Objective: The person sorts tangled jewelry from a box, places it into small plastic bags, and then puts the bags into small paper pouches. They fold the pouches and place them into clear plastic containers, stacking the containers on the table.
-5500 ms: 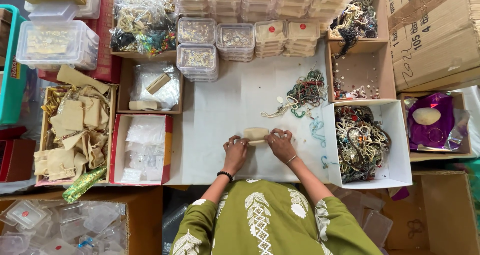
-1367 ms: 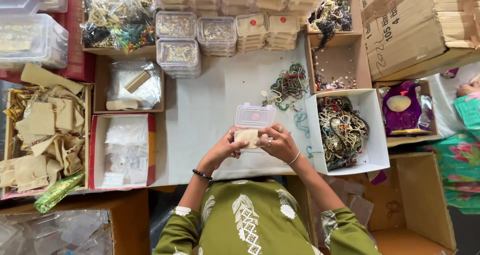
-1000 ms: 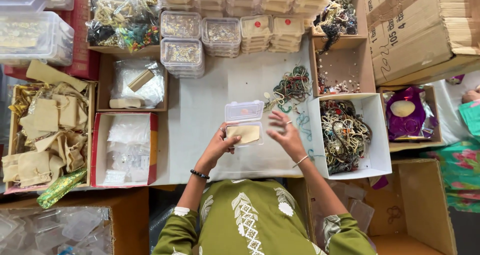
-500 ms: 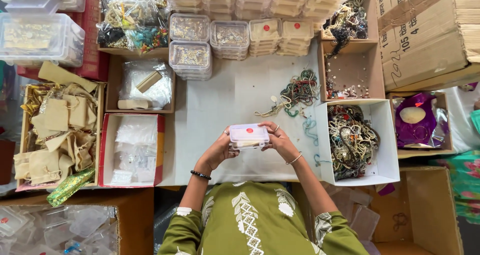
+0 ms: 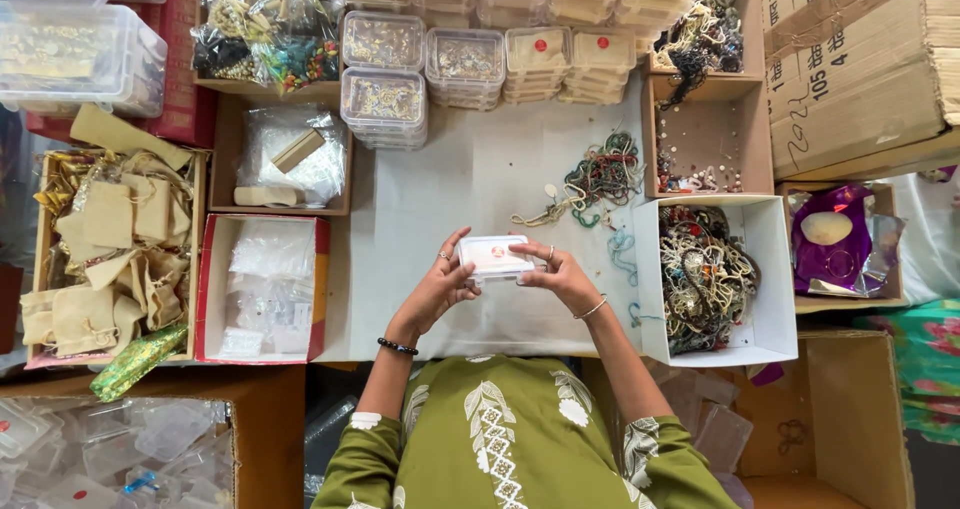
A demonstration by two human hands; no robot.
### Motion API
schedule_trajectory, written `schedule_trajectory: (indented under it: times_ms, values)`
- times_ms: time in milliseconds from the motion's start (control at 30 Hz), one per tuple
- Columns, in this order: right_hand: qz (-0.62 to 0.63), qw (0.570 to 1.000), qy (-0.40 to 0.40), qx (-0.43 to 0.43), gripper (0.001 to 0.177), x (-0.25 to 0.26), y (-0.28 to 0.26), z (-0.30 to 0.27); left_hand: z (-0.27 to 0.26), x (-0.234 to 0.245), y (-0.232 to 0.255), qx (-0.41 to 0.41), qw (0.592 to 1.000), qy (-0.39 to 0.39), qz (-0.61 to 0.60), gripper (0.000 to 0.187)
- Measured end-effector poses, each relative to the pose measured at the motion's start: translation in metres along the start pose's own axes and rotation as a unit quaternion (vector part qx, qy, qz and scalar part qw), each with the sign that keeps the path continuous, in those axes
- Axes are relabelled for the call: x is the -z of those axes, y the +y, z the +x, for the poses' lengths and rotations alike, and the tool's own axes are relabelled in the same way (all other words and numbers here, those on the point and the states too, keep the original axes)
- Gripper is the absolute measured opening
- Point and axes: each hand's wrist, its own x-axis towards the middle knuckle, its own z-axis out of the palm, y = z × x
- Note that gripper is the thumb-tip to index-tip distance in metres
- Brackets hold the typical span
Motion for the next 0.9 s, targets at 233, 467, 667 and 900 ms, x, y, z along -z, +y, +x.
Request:
schedule_trajectory:
  times_ms: [233, 467, 667, 900]
  values:
    - [-0.036, 0.998, 0.025, -0.036, 0.064, 0.002, -0.002, -0.006, -0.006, -0.001, -0.01, -0.085, 0.975, 0.031, 0.205, 0.104]
    - [-0.051, 0.997, 0.034, -0.041, 0.064, -0.001, -0.002, -0.006, -0.003, -0.007, -0.019, -0.035, 0.987, 0.062, 0.145, 0.094]
    - [-0.071, 0.996, 0.034, -0.05, 0.066, 0.003, 0.002, -0.004, -0.002, -0.007, -0.027, -0.094, 0.961, 0.09, 0.244, 0.088]
    - [-0.112, 0.989, 0.049, -0.077, 0.059, 0.013, 0.009, 0.016, 0.014, 0.014, -0.069, -0.129, 0.915, 0.166, 0.345, 0.093]
